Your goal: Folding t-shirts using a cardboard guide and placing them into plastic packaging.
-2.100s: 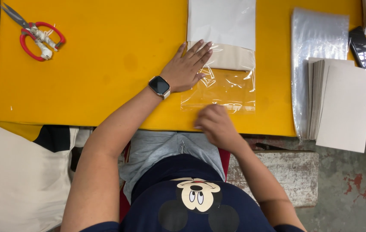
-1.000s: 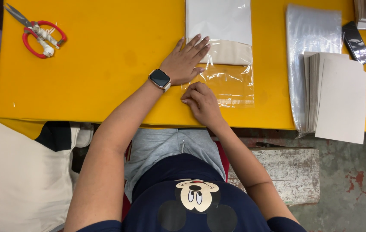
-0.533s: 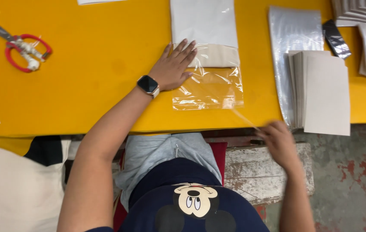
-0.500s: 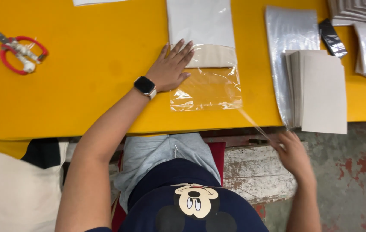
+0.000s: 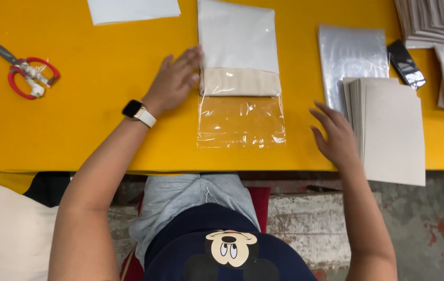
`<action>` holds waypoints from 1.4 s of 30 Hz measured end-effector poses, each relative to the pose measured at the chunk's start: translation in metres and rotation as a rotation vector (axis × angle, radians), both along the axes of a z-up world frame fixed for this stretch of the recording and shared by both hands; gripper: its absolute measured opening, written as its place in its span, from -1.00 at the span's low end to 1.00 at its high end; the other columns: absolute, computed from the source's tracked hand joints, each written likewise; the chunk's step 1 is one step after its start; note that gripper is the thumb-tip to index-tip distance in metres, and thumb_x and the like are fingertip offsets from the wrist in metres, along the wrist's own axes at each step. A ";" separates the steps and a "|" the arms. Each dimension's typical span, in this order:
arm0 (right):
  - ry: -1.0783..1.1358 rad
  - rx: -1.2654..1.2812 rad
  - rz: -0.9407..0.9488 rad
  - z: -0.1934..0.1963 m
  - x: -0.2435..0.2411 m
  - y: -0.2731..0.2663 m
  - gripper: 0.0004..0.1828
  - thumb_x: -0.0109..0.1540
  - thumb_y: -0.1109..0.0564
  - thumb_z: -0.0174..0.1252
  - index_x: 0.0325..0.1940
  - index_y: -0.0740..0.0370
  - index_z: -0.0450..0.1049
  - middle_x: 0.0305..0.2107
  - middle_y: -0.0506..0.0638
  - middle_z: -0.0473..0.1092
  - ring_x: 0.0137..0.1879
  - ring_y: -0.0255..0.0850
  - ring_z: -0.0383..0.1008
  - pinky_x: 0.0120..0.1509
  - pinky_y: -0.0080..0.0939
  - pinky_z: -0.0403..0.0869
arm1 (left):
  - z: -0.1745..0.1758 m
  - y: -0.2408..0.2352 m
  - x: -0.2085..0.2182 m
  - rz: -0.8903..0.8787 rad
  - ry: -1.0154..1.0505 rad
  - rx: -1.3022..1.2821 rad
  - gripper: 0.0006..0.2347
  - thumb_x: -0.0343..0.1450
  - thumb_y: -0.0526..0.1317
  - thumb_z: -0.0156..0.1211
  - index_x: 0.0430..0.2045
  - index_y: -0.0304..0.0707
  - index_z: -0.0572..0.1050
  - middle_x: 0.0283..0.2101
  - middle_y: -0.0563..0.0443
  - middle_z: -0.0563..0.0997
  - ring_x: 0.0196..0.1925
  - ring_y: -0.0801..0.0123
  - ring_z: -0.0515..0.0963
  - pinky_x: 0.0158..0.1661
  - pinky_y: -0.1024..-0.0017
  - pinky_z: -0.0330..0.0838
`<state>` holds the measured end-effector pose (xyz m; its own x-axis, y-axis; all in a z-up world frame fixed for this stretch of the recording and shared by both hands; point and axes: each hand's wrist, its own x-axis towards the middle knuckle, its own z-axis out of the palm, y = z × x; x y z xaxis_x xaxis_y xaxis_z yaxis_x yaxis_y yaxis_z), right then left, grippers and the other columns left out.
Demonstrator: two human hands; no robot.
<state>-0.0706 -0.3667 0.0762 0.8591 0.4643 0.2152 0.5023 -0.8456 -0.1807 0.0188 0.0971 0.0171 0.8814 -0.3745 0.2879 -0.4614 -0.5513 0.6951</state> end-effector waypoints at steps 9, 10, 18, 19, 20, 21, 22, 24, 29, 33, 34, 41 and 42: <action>-0.210 -0.051 0.553 -0.069 0.099 0.037 -0.50 0.42 0.10 -0.06 0.47 0.13 0.30 0.41 0.13 0.25 0.52 0.07 0.21 0.39 0.05 0.31 | -0.015 -0.035 -0.011 -0.285 -0.064 0.588 -0.48 0.60 0.03 -0.40 0.49 -0.11 0.03 0.59 -0.10 -0.04 0.60 0.02 -0.08 0.43 -0.22 -0.28; -0.190 -0.091 0.555 -0.070 0.093 0.034 -0.51 0.45 0.04 -0.11 0.48 0.10 0.29 0.43 0.08 0.24 0.53 0.04 0.18 0.42 0.05 0.28 | -0.013 -0.034 -0.018 -0.310 -0.073 0.590 -0.48 0.60 0.04 -0.40 0.48 -0.15 0.04 0.58 -0.13 -0.04 0.60 -0.01 -0.08 0.42 -0.23 -0.24; -0.218 -0.171 0.478 -0.074 0.009 0.016 -0.52 0.44 -0.09 -0.09 0.41 0.03 0.36 0.41 -0.05 0.26 0.58 -0.06 0.12 0.50 0.04 0.17 | -0.011 -0.021 -0.100 -0.470 -0.189 0.770 -0.03 0.32 0.60 -0.65 0.47 -0.14 -0.03 0.58 -0.09 -0.04 0.60 0.06 -0.10 0.44 -0.18 -0.27; -0.197 -0.149 0.512 -0.074 0.004 0.015 -0.54 0.44 -0.05 -0.10 0.39 0.05 0.38 0.40 -0.06 0.28 0.56 -0.08 0.17 0.46 0.00 0.21 | -0.013 -0.018 -0.108 -0.475 -0.240 0.807 0.04 0.25 0.66 -0.54 0.47 -0.14 -0.03 0.57 -0.09 -0.02 0.59 0.08 -0.09 0.44 -0.15 -0.26; -0.175 -0.126 0.547 -0.073 -0.002 0.014 -0.56 0.44 -0.02 -0.11 0.38 0.07 0.39 0.39 -0.07 0.30 0.53 -0.11 0.22 0.41 -0.04 0.25 | -0.014 -0.014 -0.116 -0.479 -0.292 0.844 0.11 0.17 0.72 -0.43 0.47 -0.15 -0.03 0.56 -0.08 0.01 0.59 0.11 -0.08 0.45 -0.12 -0.26; -0.174 -0.126 0.549 -0.071 -0.006 0.014 -0.56 0.44 -0.02 -0.11 0.38 0.07 0.39 0.39 -0.07 0.30 0.53 -0.11 0.22 0.41 -0.04 0.25 | -0.013 -0.015 -0.124 -0.477 -0.290 0.843 0.11 0.17 0.72 -0.43 0.47 -0.15 -0.03 0.56 -0.08 0.01 0.59 0.11 -0.08 0.45 -0.12 -0.26; -0.174 -0.108 0.554 -0.069 -0.011 0.015 -0.57 0.43 -0.01 -0.10 0.35 0.06 0.41 0.35 -0.08 0.34 0.51 -0.13 0.26 0.39 -0.07 0.27 | -0.011 -0.015 -0.132 -0.486 -0.325 0.868 0.13 0.14 0.71 -0.28 0.48 -0.15 -0.04 0.56 -0.08 0.01 0.59 0.10 -0.07 0.45 -0.12 -0.22; -0.174 -0.094 0.569 -0.065 -0.020 0.015 -0.59 0.43 -0.01 -0.08 0.33 0.06 0.43 0.32 -0.08 0.38 0.48 -0.15 0.30 0.36 -0.11 0.29 | -0.013 -0.020 -0.151 -0.486 -0.359 0.892 0.16 0.11 0.70 -0.12 0.48 -0.15 -0.06 0.56 -0.08 0.02 0.59 0.10 -0.06 0.44 -0.11 -0.18; -0.223 -0.059 0.524 -0.070 -0.033 0.015 -0.52 0.36 -0.09 0.08 0.35 0.02 0.42 0.28 -0.09 0.41 0.41 -0.17 0.37 0.30 -0.15 0.32 | -0.048 -0.040 -0.180 -0.145 -0.651 0.817 -0.29 0.38 0.08 0.18 0.46 -0.03 0.10 0.53 0.00 0.17 0.56 0.23 0.11 0.46 -0.06 -0.22; -0.187 0.024 0.603 -0.058 -0.033 0.025 -0.66 0.40 0.05 0.05 0.22 0.12 0.51 0.18 -0.02 0.49 0.32 -0.13 0.47 0.21 -0.18 0.38 | -0.068 -0.047 -0.179 -0.124 -0.585 0.598 -0.44 0.53 0.16 -0.12 0.43 -0.03 0.18 0.48 0.00 0.27 0.51 0.17 0.23 0.37 -0.11 0.07; -0.043 0.126 0.520 -0.059 -0.032 0.023 -0.61 0.41 -0.03 -0.09 0.18 0.10 0.54 0.10 -0.03 0.53 0.22 -0.11 0.52 0.17 -0.13 0.42 | -0.067 -0.050 -0.180 -0.100 -0.499 0.498 -0.53 0.56 0.13 -0.18 0.37 0.04 0.26 0.41 0.09 0.36 0.47 0.25 0.28 0.37 -0.09 0.05; 0.384 0.878 0.013 -0.047 -0.003 0.056 -0.62 0.48 0.05 -0.13 -0.03 0.25 0.60 -0.23 0.11 0.58 0.00 -0.07 0.60 0.09 -0.15 0.50 | -0.016 -0.056 -0.142 0.186 0.193 -0.432 -0.85 0.56 -0.13 0.13 -0.12 -0.02 0.63 -0.13 0.13 0.69 0.00 0.29 0.69 0.15 0.19 0.45; 0.383 0.879 0.016 -0.050 0.000 0.062 -0.62 0.48 0.05 -0.13 -0.03 0.25 0.60 -0.23 0.11 0.58 0.00 -0.07 0.60 0.09 -0.15 0.50 | -0.023 -0.058 -0.134 0.187 0.191 -0.432 -0.85 0.56 -0.13 0.13 -0.12 -0.02 0.63 -0.13 0.13 0.69 0.00 0.29 0.69 0.15 0.19 0.45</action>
